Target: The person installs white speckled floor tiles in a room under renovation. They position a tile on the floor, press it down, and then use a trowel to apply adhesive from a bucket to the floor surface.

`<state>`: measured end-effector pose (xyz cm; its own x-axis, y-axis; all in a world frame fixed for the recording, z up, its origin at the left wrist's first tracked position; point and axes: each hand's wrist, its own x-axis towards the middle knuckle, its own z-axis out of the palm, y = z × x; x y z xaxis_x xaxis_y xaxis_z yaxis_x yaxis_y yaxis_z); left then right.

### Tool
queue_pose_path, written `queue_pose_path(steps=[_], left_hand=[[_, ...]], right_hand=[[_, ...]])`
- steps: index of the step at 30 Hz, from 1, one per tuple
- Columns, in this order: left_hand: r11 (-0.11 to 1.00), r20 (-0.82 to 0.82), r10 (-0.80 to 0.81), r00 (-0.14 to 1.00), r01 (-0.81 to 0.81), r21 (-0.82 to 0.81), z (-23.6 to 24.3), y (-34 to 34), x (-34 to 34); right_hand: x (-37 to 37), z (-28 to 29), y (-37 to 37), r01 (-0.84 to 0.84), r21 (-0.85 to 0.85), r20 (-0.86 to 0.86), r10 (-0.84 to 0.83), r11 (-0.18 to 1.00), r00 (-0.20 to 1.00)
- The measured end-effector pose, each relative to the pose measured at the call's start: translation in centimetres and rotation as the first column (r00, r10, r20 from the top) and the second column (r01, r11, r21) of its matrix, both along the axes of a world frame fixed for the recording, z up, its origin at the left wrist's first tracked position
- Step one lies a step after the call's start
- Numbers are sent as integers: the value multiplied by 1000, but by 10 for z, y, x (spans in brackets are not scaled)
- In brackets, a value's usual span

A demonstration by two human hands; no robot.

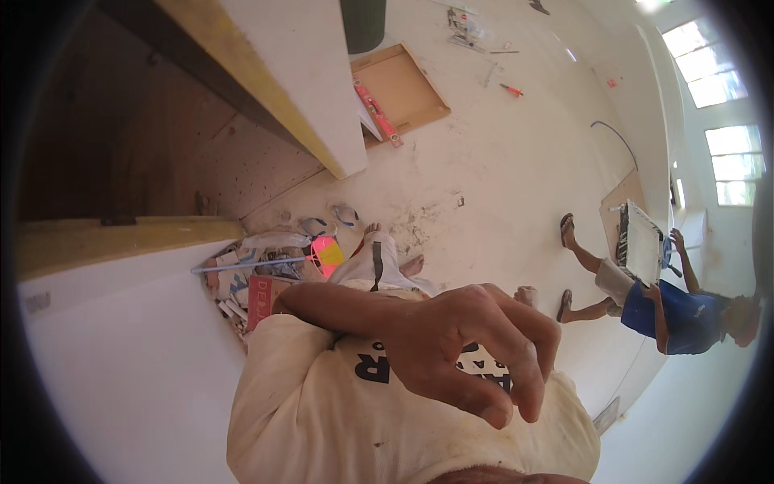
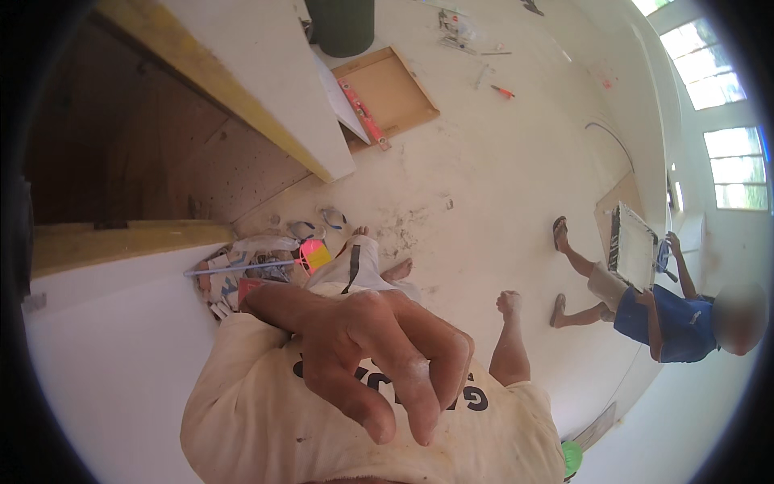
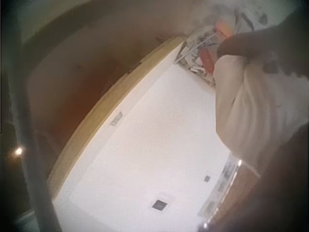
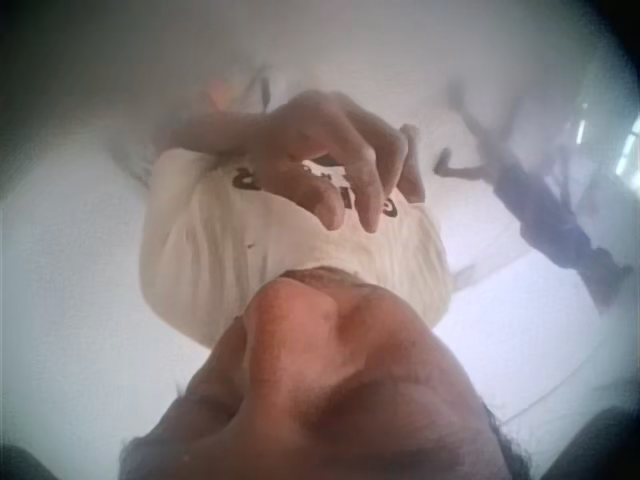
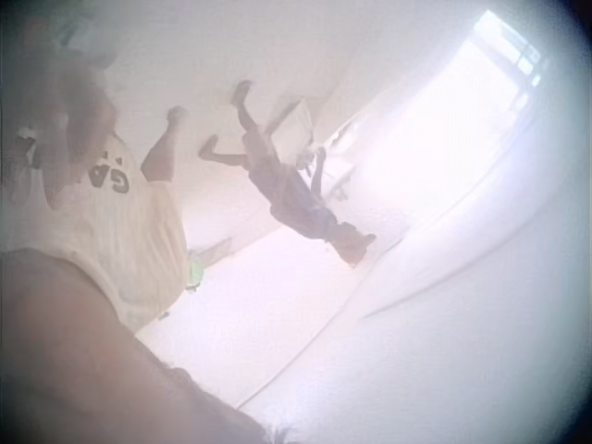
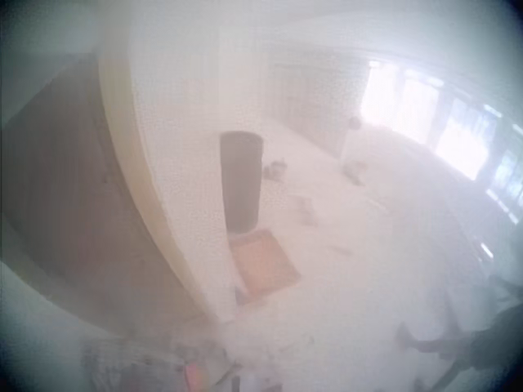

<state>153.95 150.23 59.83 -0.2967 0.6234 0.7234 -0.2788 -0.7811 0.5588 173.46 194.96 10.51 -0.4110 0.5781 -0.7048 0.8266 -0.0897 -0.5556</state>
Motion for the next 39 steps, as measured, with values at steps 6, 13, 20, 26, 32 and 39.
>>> queue_pose_path(steps=[6, 13, 20, 26, 32, 39], left_hand=[[983, 36, 152, 988, -155, 102, 9, -36, 73], [883, 181, 298, 937, -343, 320, 25, -89, 94], [765, 195, 545, 815, -579, 282, -8, -132, 162], [697, 115, 715, 690, -689, -197, -52, -157, 158], [479, 170, 852, 496, -868, 134, -3, -182, 145], [192, 463, 834, 299, -945, 265, 68, -139, 112]], right_hand=[[-91, 51, -94, -110, 22, -169, 112, 994, 979], [-122, 56, -214, -680, 143, -97, 694, 719, 713], [-108, 62, -307, -906, 206, -61, 929, 368, 364], [-123, 108, -245, -812, 284, 63, 835, 509, 546], [-148, 124, -218, -791, 137, 18, 797, 596, 603], [-195, 130, -251, -935, 138, 105, 934, 328, 343]])
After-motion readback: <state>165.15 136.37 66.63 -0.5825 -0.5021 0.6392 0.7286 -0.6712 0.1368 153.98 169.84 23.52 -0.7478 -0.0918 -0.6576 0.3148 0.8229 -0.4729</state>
